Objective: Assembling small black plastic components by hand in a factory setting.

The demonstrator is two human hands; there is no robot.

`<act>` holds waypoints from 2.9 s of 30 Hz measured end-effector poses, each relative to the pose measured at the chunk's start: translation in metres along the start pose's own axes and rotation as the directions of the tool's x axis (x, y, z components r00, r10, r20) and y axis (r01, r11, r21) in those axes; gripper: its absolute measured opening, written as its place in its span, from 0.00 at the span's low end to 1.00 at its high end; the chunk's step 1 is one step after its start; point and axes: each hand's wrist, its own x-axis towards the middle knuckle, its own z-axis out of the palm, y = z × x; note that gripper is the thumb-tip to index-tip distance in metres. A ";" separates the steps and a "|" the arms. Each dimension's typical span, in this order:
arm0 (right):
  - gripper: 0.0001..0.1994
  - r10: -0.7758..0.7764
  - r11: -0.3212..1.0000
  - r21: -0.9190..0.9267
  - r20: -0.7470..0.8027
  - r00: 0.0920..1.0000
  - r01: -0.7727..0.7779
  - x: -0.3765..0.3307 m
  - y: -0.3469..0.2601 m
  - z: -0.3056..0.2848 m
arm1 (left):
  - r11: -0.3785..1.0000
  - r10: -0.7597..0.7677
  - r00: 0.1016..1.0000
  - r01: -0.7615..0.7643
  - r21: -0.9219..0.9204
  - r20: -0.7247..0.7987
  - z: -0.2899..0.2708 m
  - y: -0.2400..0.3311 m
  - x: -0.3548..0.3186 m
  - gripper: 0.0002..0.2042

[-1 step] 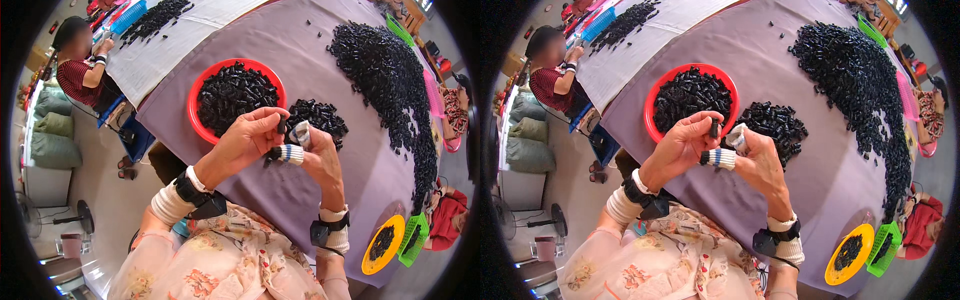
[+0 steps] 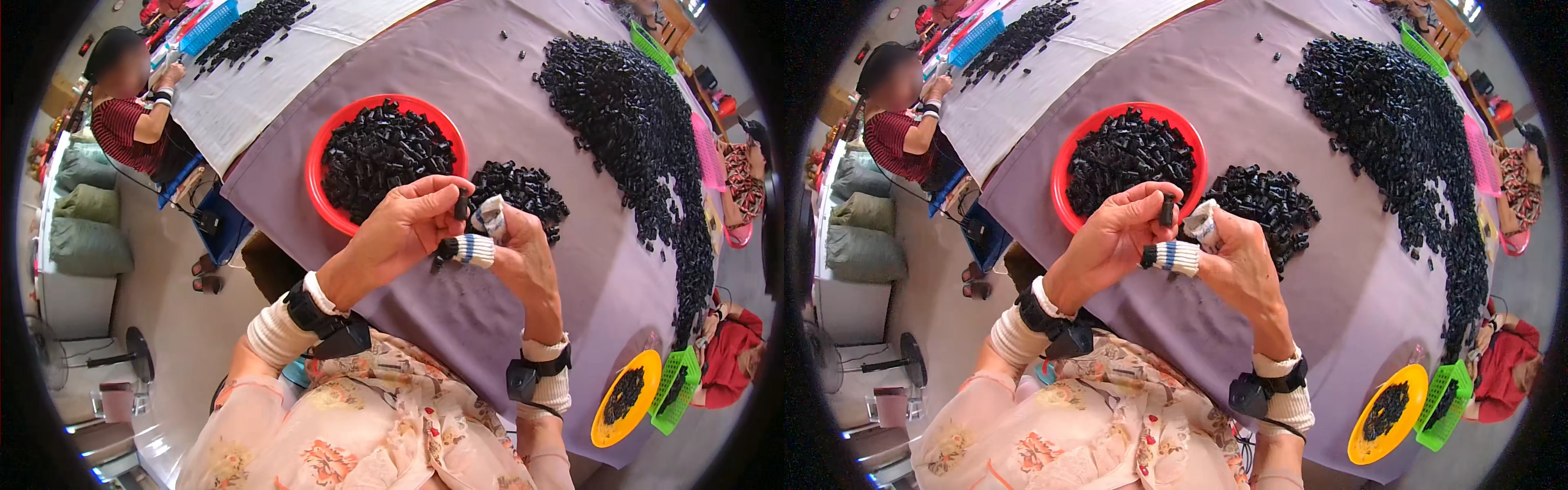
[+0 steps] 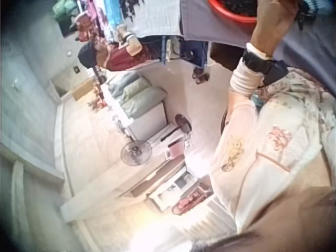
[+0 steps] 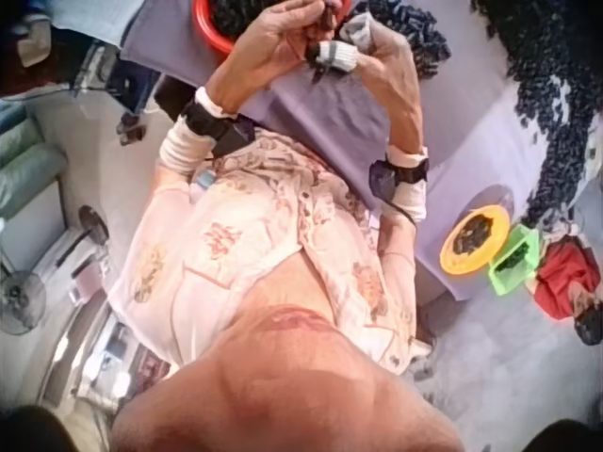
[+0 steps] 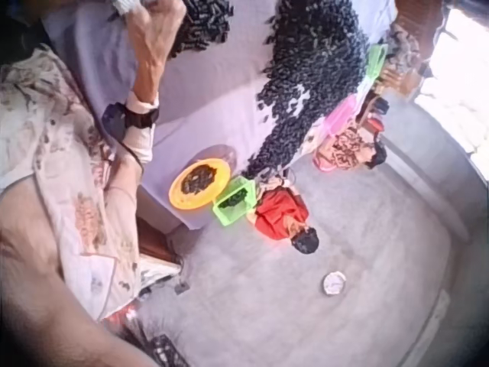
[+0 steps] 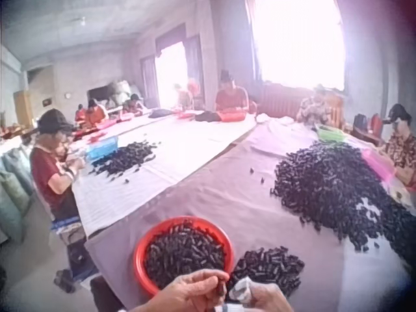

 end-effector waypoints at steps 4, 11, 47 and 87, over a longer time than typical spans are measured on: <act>0.11 -0.009 1.000 -0.017 -0.002 1.000 0.009 0.003 -0.010 0.000 | 1.000 0.002 1.000 -0.002 0.009 0.000 0.001 -0.001 0.000 0.11; 0.07 -0.017 0.994 0.105 -0.065 0.998 0.024 0.005 0.003 0.001 | 1.000 -0.016 1.000 0.016 0.007 -0.024 0.002 -0.001 0.001 0.09; 0.13 -0.046 0.999 -0.011 0.020 0.999 0.047 0.003 0.009 -0.009 | 0.995 -0.078 0.997 0.079 0.063 -0.026 -0.002 -0.011 0.007 0.11; 0.12 0.003 0.999 0.047 0.141 0.990 -0.010 -0.004 0.022 -0.012 | 0.980 -0.079 0.995 0.088 0.176 -0.053 0.003 -0.016 0.007 0.06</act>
